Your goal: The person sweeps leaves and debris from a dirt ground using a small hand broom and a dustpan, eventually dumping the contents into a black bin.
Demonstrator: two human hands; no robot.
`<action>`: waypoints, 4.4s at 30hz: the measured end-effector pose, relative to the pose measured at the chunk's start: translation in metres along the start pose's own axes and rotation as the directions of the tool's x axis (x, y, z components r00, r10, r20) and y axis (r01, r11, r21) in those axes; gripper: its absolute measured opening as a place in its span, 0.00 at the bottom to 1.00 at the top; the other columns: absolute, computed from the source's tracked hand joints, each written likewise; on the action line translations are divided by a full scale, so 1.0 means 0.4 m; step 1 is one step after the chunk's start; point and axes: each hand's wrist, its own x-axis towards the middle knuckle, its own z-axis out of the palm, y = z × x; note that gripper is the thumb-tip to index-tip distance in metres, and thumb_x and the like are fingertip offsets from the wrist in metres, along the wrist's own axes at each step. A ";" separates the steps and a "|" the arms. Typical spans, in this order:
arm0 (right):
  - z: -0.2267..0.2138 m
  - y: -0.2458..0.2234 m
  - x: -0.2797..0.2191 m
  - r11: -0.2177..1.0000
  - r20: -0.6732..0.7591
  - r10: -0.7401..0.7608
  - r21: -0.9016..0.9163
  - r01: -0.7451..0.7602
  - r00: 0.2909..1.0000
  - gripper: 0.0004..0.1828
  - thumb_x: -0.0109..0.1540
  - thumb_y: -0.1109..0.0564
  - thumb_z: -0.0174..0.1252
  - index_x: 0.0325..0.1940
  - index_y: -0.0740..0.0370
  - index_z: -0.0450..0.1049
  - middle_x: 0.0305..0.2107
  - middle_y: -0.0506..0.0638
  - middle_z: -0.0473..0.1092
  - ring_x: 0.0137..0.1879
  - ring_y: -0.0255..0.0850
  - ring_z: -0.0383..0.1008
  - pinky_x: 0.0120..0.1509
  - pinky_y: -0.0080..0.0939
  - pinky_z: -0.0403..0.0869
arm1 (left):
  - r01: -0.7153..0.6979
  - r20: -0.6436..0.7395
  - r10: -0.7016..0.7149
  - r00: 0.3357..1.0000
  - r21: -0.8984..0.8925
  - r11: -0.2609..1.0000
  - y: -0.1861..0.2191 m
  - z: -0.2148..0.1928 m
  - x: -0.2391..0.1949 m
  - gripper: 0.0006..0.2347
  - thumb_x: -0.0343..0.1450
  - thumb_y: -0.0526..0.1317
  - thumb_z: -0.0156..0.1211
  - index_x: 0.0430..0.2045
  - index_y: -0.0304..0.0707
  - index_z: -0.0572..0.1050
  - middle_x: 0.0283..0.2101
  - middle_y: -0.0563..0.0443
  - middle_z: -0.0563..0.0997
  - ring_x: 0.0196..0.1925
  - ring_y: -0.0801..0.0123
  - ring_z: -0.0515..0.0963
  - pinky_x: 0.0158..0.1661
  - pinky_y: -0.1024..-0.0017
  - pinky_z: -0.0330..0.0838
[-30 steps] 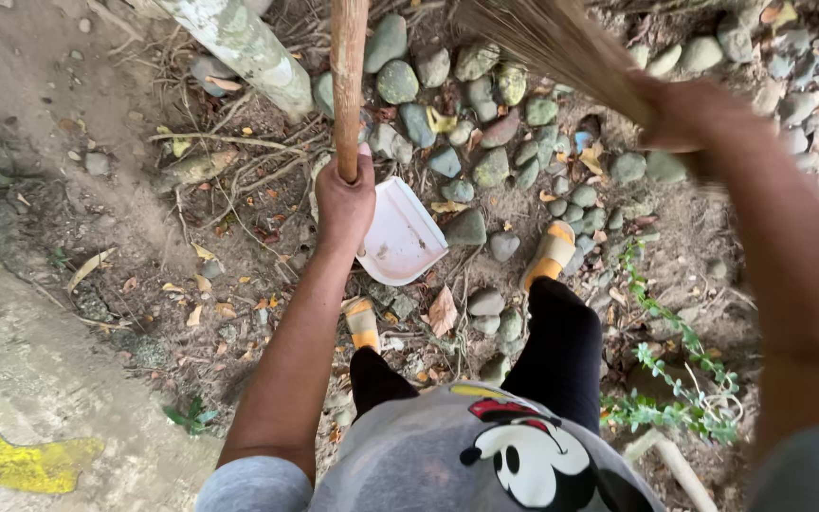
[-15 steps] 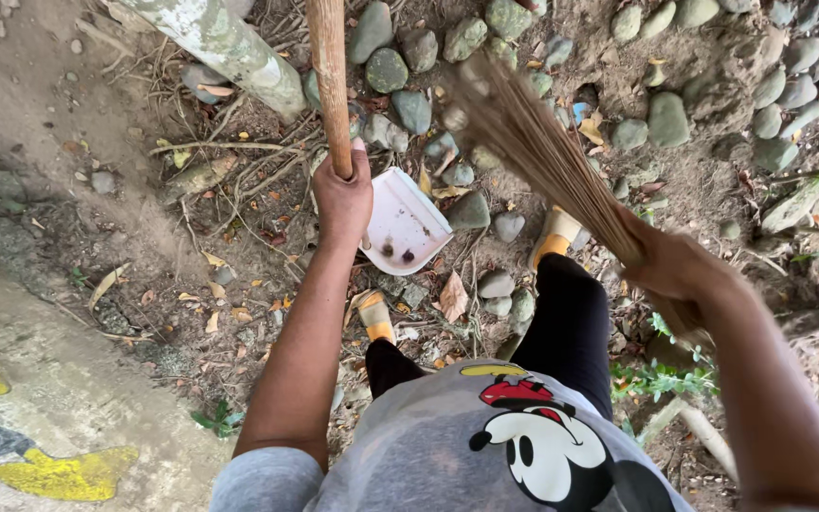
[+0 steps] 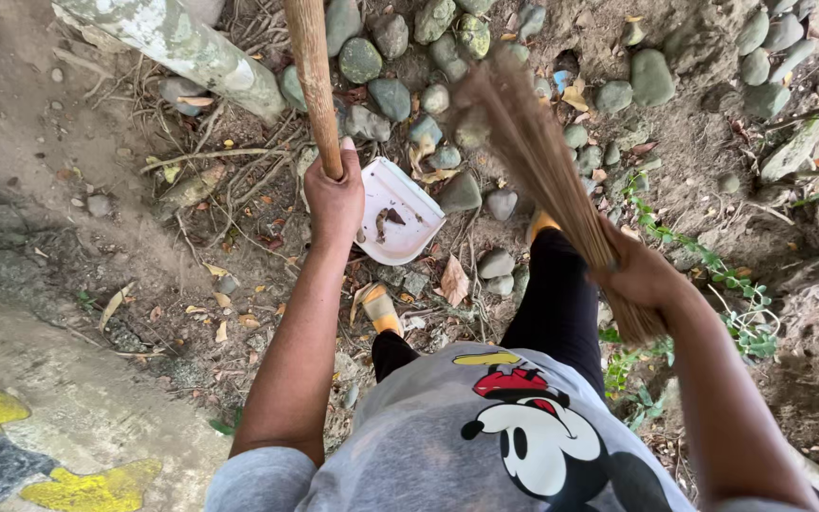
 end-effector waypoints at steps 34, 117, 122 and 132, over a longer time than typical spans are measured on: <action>0.196 -0.052 0.052 0.999 0.103 -0.016 0.046 0.011 0.995 0.60 0.53 0.48 0.67 0.83 0.47 0.41 0.61 0.66 0.69 0.62 0.57 0.75 0.71 0.53 0.70 | 0.024 -0.076 -0.020 0.997 0.055 0.998 -0.111 -0.167 -0.261 0.15 0.80 0.42 0.48 0.23 0.39 0.70 0.16 0.59 0.65 0.14 0.78 0.62 0.14 0.75 0.55; -0.193 -0.609 -0.029 0.731 0.451 0.044 -0.623 0.279 0.891 0.53 0.62 0.40 0.60 0.83 0.33 0.34 0.54 0.56 0.76 0.46 0.48 0.82 0.58 0.57 0.82 | 0.056 -0.336 -0.108 0.936 -0.161 0.985 -0.260 -0.287 -0.363 0.15 0.80 0.42 0.50 0.23 0.33 0.68 0.21 0.55 0.67 0.26 0.76 0.64 0.29 0.70 0.62; -0.135 -0.890 0.093 0.576 0.242 -0.141 -0.769 0.278 0.960 0.48 0.64 0.42 0.59 0.84 0.34 0.42 0.58 0.60 0.75 0.51 0.55 0.80 0.71 0.67 0.67 | 0.055 -0.309 -0.100 0.946 -0.151 0.987 -0.236 -0.296 -0.348 0.14 0.80 0.41 0.49 0.24 0.33 0.66 0.23 0.55 0.66 0.26 0.75 0.65 0.29 0.70 0.61; -0.018 -0.877 0.067 0.466 0.187 0.091 -0.876 0.124 0.978 0.49 0.67 0.47 0.58 0.83 0.26 0.34 0.53 0.67 0.68 0.40 0.52 0.80 0.49 0.56 0.82 | 0.143 -0.254 -0.159 0.954 -0.083 0.986 -0.247 -0.306 -0.345 0.17 0.80 0.44 0.50 0.23 0.34 0.65 0.22 0.52 0.66 0.26 0.72 0.66 0.29 0.67 0.61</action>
